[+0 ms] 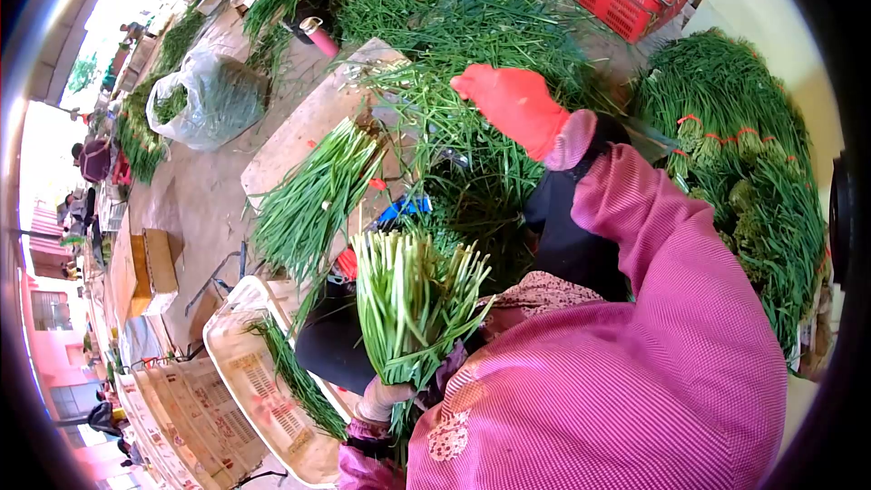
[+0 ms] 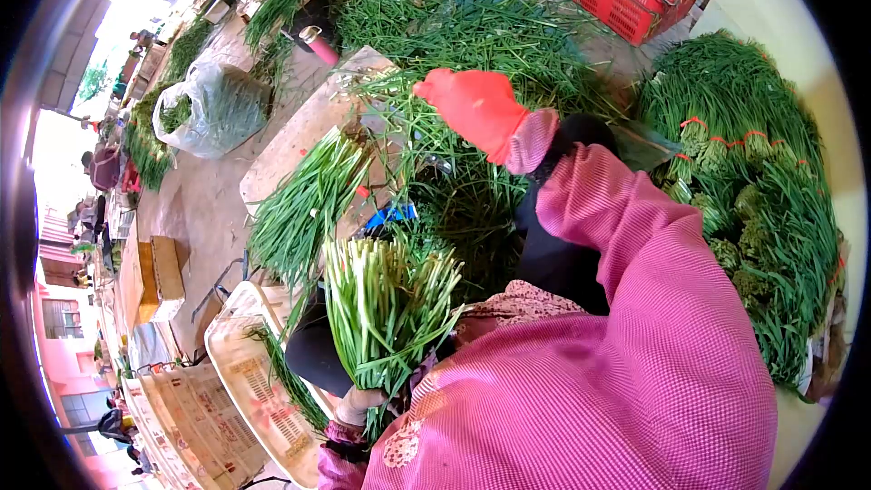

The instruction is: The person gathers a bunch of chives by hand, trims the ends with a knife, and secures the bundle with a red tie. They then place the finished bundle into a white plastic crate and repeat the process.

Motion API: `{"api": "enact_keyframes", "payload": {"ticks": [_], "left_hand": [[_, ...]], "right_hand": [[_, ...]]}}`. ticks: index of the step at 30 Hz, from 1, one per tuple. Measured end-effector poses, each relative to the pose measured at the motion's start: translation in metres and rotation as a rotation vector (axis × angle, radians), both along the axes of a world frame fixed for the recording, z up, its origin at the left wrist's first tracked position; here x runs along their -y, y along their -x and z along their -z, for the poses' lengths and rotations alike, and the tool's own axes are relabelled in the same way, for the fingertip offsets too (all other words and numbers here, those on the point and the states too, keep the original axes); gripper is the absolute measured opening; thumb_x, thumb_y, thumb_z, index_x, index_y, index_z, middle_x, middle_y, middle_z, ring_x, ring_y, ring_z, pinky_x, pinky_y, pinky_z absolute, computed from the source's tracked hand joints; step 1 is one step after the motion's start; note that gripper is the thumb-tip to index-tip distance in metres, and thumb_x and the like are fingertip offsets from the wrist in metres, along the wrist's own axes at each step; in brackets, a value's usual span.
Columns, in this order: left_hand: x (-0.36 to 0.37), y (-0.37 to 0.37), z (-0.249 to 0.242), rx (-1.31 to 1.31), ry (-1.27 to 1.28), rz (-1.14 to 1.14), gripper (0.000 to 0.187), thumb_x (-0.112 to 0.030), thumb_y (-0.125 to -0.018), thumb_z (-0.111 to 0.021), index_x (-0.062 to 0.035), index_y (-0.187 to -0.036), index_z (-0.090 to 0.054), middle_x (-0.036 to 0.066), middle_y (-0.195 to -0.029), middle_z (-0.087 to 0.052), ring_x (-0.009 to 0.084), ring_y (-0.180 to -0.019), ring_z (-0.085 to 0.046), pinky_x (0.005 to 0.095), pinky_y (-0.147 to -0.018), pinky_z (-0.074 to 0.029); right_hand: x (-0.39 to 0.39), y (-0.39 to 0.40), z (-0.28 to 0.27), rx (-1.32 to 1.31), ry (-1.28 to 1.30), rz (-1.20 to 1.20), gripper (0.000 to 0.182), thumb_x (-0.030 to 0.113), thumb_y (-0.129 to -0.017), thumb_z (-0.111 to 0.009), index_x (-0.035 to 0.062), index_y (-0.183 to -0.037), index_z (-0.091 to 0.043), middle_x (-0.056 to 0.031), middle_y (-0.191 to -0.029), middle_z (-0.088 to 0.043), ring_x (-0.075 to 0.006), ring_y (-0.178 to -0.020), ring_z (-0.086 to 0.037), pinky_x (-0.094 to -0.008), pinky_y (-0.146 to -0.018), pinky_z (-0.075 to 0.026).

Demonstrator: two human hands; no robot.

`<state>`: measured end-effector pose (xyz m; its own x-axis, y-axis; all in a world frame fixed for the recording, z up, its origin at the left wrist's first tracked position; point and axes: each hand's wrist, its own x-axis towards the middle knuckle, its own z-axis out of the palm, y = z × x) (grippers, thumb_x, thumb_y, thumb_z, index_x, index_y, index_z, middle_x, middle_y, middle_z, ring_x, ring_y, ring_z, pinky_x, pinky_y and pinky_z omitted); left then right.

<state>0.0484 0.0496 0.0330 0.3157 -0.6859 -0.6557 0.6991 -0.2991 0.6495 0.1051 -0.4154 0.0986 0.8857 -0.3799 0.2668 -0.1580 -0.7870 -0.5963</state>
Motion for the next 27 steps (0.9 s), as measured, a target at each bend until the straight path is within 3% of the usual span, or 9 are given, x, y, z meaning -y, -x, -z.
{"api": "enact_keyframes", "payload": {"ticks": [1,3,6,9,12,16,19,23,27], "left_hand": [[-0.008,0.001,0.007,0.002,0.001,-0.001,0.077,-0.025,-0.064,-0.081,0.0012,-0.131,-0.052,0.010,-0.110,-0.065,0.0207,-0.086,-0.065,0.0311,-0.067,-0.057],[-0.013,-0.001,0.010,-0.135,0.131,-0.073,0.060,-0.018,-0.070,-0.074,0.0012,-0.124,-0.058,0.010,-0.110,-0.067,0.0223,-0.093,-0.066,0.0331,-0.083,-0.054],[-0.002,-0.007,0.002,-0.152,0.109,-0.020,0.045,-0.020,-0.071,-0.075,0.0040,-0.109,-0.065,0.014,-0.095,-0.069,0.0235,-0.076,-0.067,0.0334,-0.066,-0.057],[-0.011,-0.010,0.017,-0.267,0.071,0.031,0.044,-0.020,-0.069,-0.077,0.0052,-0.103,-0.065,0.017,-0.088,-0.066,0.0260,-0.068,-0.065,0.0342,-0.062,-0.058],[-0.010,-0.007,0.011,-0.281,0.105,-0.016,0.051,-0.026,-0.067,-0.078,0.0053,-0.105,-0.064,0.016,-0.086,-0.067,0.0240,-0.068,-0.064,0.0323,-0.063,-0.055],[-0.012,0.006,0.022,-0.249,0.099,-0.163,0.069,-0.024,-0.060,-0.074,0.0056,-0.120,-0.056,0.016,-0.091,-0.069,0.0234,-0.068,-0.068,0.0287,-0.054,-0.057],[-0.010,0.002,0.013,-0.316,0.048,-0.145,0.068,-0.025,-0.062,-0.074,0.0057,-0.120,-0.056,0.018,-0.095,-0.070,0.0239,-0.069,-0.069,0.0281,-0.054,-0.057],[-0.024,0.008,0.026,-0.368,0.137,-0.151,0.067,-0.023,-0.063,-0.073,0.0054,-0.121,-0.055,0.021,-0.094,-0.070,0.0260,-0.070,-0.070,0.0284,-0.054,-0.058],[-0.027,0.011,0.025,-0.421,0.256,-0.205,0.062,-0.016,-0.066,-0.074,0.0079,-0.120,-0.054,0.024,-0.088,-0.070,0.0285,-0.064,-0.068,0.0296,-0.048,-0.052]], "right_hand": [[0.001,0.004,-0.024,-0.247,-0.105,0.067,0.027,0.032,-0.097,-0.054,0.0088,-0.103,-0.068,-0.0091,-0.091,-0.071,-0.0228,-0.089,-0.069,-0.0335,-0.076,-0.054],[-0.014,0.007,-0.002,-0.057,-0.223,-0.349,0.033,0.036,-0.098,-0.055,0.0062,-0.106,-0.067,-0.0104,-0.096,-0.071,-0.0203,-0.096,-0.068,-0.0309,-0.084,-0.053],[-0.067,0.010,0.017,0.018,-0.842,-0.896,0.042,0.041,-0.094,-0.062,0.0025,-0.110,-0.063,-0.0111,-0.107,-0.066,-0.0240,-0.104,-0.062,-0.0365,-0.095,-0.048],[-0.098,0.014,0.022,-0.357,-0.601,-0.917,0.070,0.057,-0.083,-0.067,0.0052,-0.128,-0.055,-0.0166,-0.130,-0.054,-0.0343,-0.135,-0.037,-0.0430,-0.111,-0.031],[-0.116,0.024,0.027,-0.197,-0.335,-0.819,0.067,0.057,-0.076,-0.072,0.0091,-0.123,-0.062,-0.0192,-0.147,-0.042,-0.0496,-0.140,-0.022,-0.0543,-0.117,-0.017],[-0.123,0.027,0.041,-0.178,-0.160,-0.719,0.042,0.048,-0.078,-0.071,0.0067,-0.090,-0.072,-0.0177,-0.145,-0.045,-0.0470,-0.142,-0.023,-0.0592,-0.115,-0.016],[-0.111,0.024,0.041,-0.220,-0.286,-0.693,0.035,0.041,-0.080,-0.071,0.0071,-0.089,-0.072,-0.0127,-0.140,-0.052,-0.0454,-0.140,-0.027,-0.0598,-0.114,-0.020],[-0.052,-0.004,0.056,0.122,0.403,-0.313,0.010,0.025,-0.076,-0.067,0.0153,-0.077,-0.070,-0.0044,-0.092,-0.064,-0.0317,-0.119,-0.049,-0.0542,-0.099,-0.037],[0.009,-0.004,0.033,0.069,0.776,0.177,0.020,0.031,-0.079,-0.066,0.0121,-0.082,-0.072,-0.0068,-0.110,-0.063,-0.0355,-0.120,-0.049,-0.0556,-0.098,-0.037]]}}
